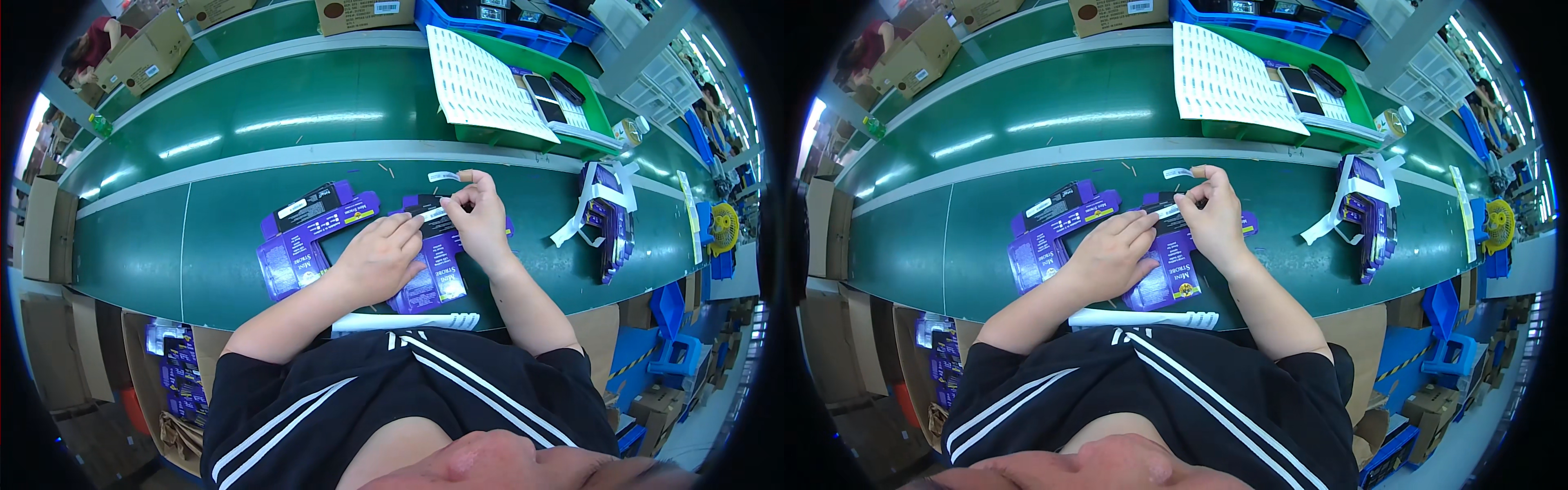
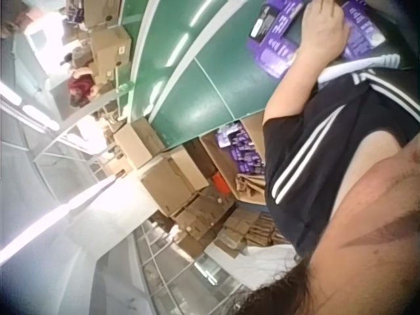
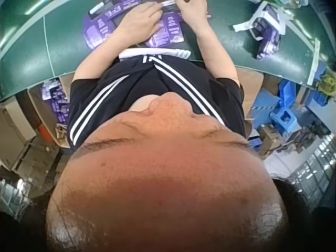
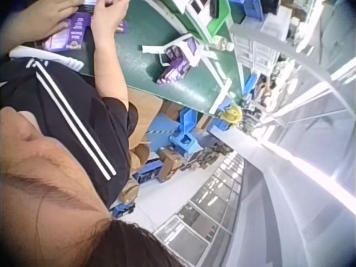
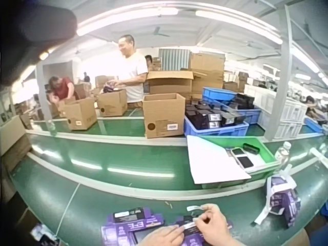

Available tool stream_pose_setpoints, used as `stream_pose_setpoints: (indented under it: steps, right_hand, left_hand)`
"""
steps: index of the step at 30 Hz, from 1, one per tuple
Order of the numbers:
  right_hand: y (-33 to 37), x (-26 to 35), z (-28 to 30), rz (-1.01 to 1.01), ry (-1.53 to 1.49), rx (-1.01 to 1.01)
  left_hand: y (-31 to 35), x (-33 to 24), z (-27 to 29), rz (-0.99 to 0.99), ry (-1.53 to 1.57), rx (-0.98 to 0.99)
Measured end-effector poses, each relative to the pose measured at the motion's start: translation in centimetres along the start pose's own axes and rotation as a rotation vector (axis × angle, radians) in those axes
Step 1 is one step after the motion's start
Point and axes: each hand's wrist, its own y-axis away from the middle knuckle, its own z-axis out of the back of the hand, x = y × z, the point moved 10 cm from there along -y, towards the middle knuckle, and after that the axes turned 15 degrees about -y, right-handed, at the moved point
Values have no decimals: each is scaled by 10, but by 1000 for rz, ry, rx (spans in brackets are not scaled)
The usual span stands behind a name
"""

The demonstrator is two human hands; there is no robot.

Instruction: The person peels adhesive labels from a backing strip and applies them onto cardboard packaging boxes by hand, stacking the labeled boxes on the work table.

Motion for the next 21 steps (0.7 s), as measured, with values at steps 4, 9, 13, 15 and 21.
stream_pose_setpoints:
  steps: [4,9,13,15,21]
  right_hand:
    - [-1,-5,2,45,72,14]
    - [-1,-9,11,16,44,-24]
    - [-1,-4,16,67,30,44]
    - [-1,3,19,132,36,125]
    - [15,42,11,335,610,610]
  left_hand:
    - [-4,-4,-1,-29,-11,27]
    - [-19,-8,-5,-100,-49,97]
    - [-34,-12,-15,-118,-51,114]
    - [-37,-14,-19,-115,-40,112]
    - [-16,6,-18,66,18,172]
